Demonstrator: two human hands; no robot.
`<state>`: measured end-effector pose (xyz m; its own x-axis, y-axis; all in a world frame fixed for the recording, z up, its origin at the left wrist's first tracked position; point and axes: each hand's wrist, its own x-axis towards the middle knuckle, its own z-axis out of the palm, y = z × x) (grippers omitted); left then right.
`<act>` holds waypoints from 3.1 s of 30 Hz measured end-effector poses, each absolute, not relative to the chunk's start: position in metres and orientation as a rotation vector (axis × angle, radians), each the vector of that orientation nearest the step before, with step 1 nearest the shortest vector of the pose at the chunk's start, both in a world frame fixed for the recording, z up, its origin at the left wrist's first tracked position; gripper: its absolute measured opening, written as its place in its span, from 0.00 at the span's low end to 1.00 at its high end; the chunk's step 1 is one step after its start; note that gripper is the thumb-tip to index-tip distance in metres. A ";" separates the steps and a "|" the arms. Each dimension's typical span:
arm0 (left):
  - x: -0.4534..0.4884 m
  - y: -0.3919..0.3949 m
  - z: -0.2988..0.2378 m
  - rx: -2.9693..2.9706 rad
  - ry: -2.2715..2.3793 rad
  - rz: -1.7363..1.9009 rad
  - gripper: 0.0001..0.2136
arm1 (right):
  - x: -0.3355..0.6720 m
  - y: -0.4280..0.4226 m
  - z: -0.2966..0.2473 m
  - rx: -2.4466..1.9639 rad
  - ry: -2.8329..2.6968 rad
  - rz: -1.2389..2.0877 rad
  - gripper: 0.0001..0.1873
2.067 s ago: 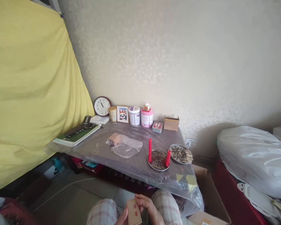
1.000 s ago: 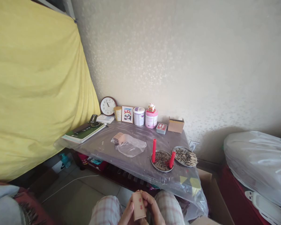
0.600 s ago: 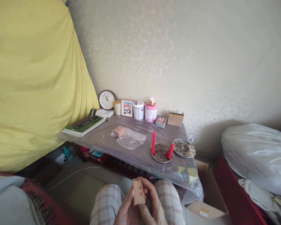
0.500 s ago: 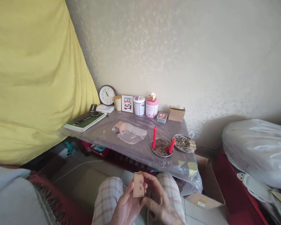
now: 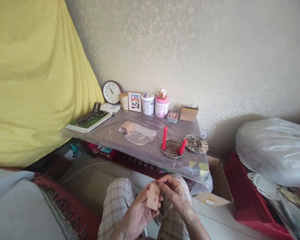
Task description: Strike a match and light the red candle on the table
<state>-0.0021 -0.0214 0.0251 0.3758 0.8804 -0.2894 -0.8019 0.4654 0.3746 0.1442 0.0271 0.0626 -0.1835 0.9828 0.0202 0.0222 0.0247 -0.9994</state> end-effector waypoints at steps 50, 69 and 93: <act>-0.011 -0.025 0.000 0.075 0.542 0.907 0.13 | 0.171 0.056 0.099 -0.818 -2.900 0.505 0.08; -0.012 -0.015 -0.010 0.164 0.473 0.932 0.15 | 0.179 0.059 0.091 -1.025 -2.394 1.114 0.07; -0.003 -0.016 0.029 0.221 0.508 1.084 0.14 | 0.161 0.046 0.055 -1.070 -1.124 1.740 0.13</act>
<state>-0.0029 -0.0155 0.0285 0.3673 0.8852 -0.2855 -0.7860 0.4595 0.4136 0.1609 0.0464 0.0553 -0.3334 0.9144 -0.2294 -0.1669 -0.2967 -0.9403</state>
